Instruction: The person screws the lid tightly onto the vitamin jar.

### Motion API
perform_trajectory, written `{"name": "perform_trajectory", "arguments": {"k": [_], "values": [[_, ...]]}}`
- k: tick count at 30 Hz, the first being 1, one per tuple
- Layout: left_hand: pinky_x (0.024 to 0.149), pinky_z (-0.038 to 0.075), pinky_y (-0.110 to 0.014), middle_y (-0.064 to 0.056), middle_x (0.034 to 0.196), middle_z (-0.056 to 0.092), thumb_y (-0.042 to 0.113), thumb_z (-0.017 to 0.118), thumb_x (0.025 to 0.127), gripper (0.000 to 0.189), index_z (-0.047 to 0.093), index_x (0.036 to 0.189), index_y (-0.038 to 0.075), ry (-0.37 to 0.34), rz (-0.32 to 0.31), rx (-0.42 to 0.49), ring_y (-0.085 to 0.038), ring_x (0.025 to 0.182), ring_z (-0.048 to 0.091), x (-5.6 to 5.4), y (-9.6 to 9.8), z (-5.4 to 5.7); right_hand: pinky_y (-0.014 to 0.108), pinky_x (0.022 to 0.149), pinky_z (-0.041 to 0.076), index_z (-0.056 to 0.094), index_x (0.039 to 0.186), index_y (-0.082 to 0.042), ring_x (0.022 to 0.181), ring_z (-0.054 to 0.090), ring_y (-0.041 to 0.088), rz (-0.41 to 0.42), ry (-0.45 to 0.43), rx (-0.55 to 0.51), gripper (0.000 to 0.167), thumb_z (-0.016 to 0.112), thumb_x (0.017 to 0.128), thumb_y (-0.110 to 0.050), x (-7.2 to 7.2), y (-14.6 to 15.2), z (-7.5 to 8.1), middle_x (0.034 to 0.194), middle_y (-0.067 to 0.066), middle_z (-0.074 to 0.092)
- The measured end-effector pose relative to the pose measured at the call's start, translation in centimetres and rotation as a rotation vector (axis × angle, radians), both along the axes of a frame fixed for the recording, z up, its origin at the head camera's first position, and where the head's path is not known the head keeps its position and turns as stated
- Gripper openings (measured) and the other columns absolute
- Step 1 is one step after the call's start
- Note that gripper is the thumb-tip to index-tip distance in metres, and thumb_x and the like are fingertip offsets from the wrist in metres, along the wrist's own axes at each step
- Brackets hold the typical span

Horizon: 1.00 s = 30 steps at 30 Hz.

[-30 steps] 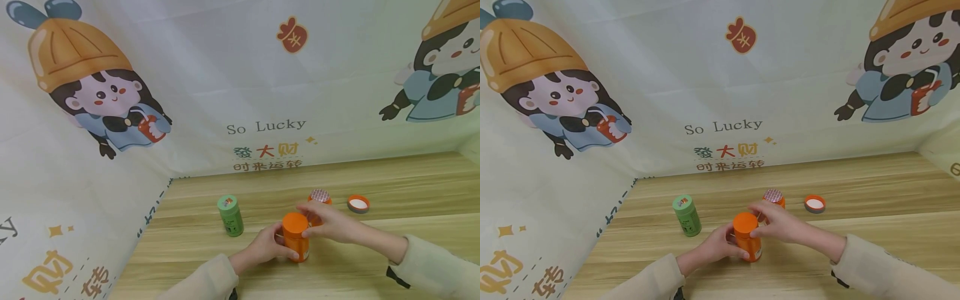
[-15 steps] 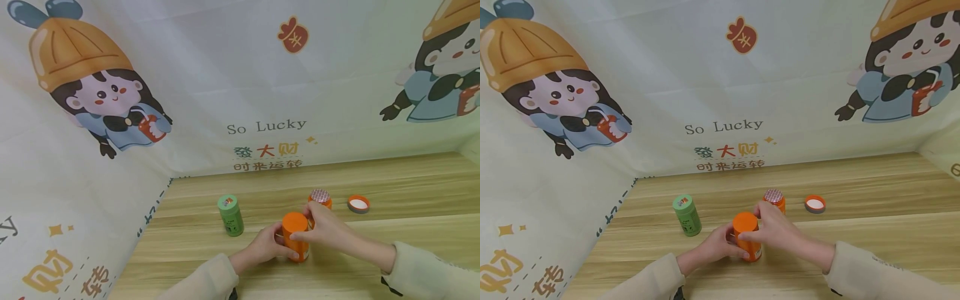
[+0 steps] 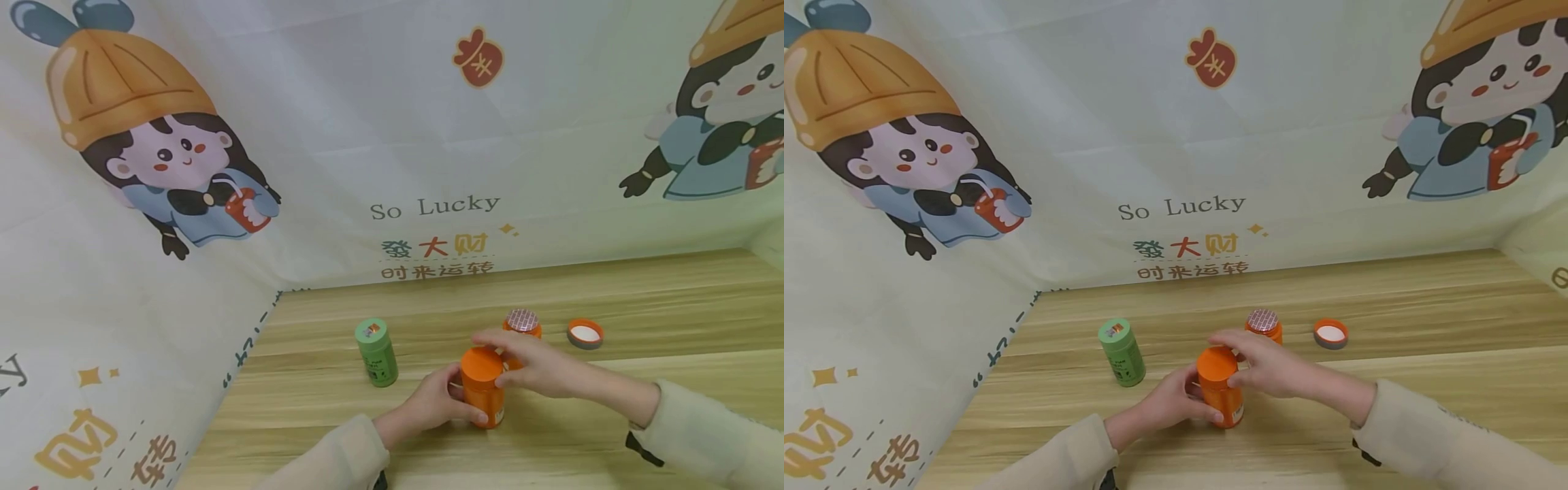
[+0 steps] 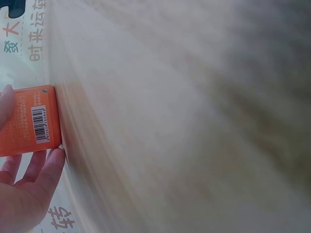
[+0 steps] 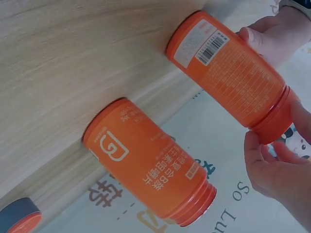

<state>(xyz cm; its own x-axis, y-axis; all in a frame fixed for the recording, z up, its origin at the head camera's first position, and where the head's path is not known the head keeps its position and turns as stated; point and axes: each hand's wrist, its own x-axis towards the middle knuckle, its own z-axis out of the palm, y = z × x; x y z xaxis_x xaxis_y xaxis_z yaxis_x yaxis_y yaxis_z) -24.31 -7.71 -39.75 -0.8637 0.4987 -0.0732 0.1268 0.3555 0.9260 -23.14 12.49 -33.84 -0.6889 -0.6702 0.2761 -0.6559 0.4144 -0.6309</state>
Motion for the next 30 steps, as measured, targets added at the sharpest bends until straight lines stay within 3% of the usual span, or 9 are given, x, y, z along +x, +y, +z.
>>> {"name": "perform_trajectory", "arguments": {"k": [10, 14, 21, 26, 30], "values": [[0.078, 0.052, -0.028, -0.007, 0.108, 0.063, 0.0, 0.076, 0.07, 0.054, 0.054, 0.119, 0.003, -0.009, 0.003, 0.003, -0.021, 0.09, 0.064, 0.0, 0.0, -0.1, 0.034, 0.083, 0.046, 0.051, 0.119, 0.006, 0.099, 0.051, 0.027, -0.031, 0.146, 0.039, 0.052, 0.07, 0.08, -0.021, -0.1, 0.0, -0.5, 0.116, 0.017, 0.056], [0.078, 0.053, -0.029, -0.007, 0.107, 0.063, 0.002, 0.077, 0.07, 0.053, 0.054, 0.118, 0.004, 0.0, 0.016, -0.013, -0.02, 0.088, 0.064, 0.1, 0.1, -0.1, 0.031, 0.082, 0.046, 0.05, 0.12, 0.008, 0.098, 0.05, 0.023, -0.048, 0.153, 0.026, 0.052, 0.07, 0.08, -0.02, -0.2, -0.1, -0.9, 0.115, 0.017, 0.053], [0.072, 0.053, -0.024, -0.005, 0.103, 0.065, 0.008, 0.08, 0.068, 0.054, 0.056, 0.116, 0.007, 0.059, 0.029, -0.057, -0.013, 0.083, 0.064, 0.1, 0.3, -0.1, 0.024, 0.073, 0.044, 0.056, 0.113, 0.004, 0.089, 0.047, 0.014, -0.062, 0.183, 0.044, 0.043, 0.069, 0.079, -0.019, -0.3, -0.6, -1.0, 0.105, 0.009, 0.051], [0.068, 0.052, -0.02, -0.004, 0.103, 0.066, 0.012, 0.081, 0.067, 0.054, 0.056, 0.116, 0.008, 0.113, 0.01, -0.079, -0.009, 0.079, 0.064, 0.2, 0.2, 0.0, 0.024, 0.073, 0.046, 0.056, 0.106, 0.001, 0.088, 0.049, 0.013, -0.132, 0.196, 0.017, 0.039, 0.07, 0.074, -0.018, -0.2, -1.2, -1.5, 0.103, 0.007, 0.053], [0.066, 0.051, -0.018, -0.003, 0.101, 0.066, 0.013, 0.081, 0.067, 0.052, 0.057, 0.114, 0.009, 0.145, 0.02, -0.105, -0.007, 0.078, 0.062, 0.4, 0.3, 0.1, 0.024, 0.072, 0.046, 0.058, 0.101, -0.001, 0.087, 0.049, 0.012, -0.193, 0.256, -0.039, 0.036, 0.07, 0.071, -0.018, -0.1, -1.6, -2.2, 0.099, 0.004, 0.054]]}}
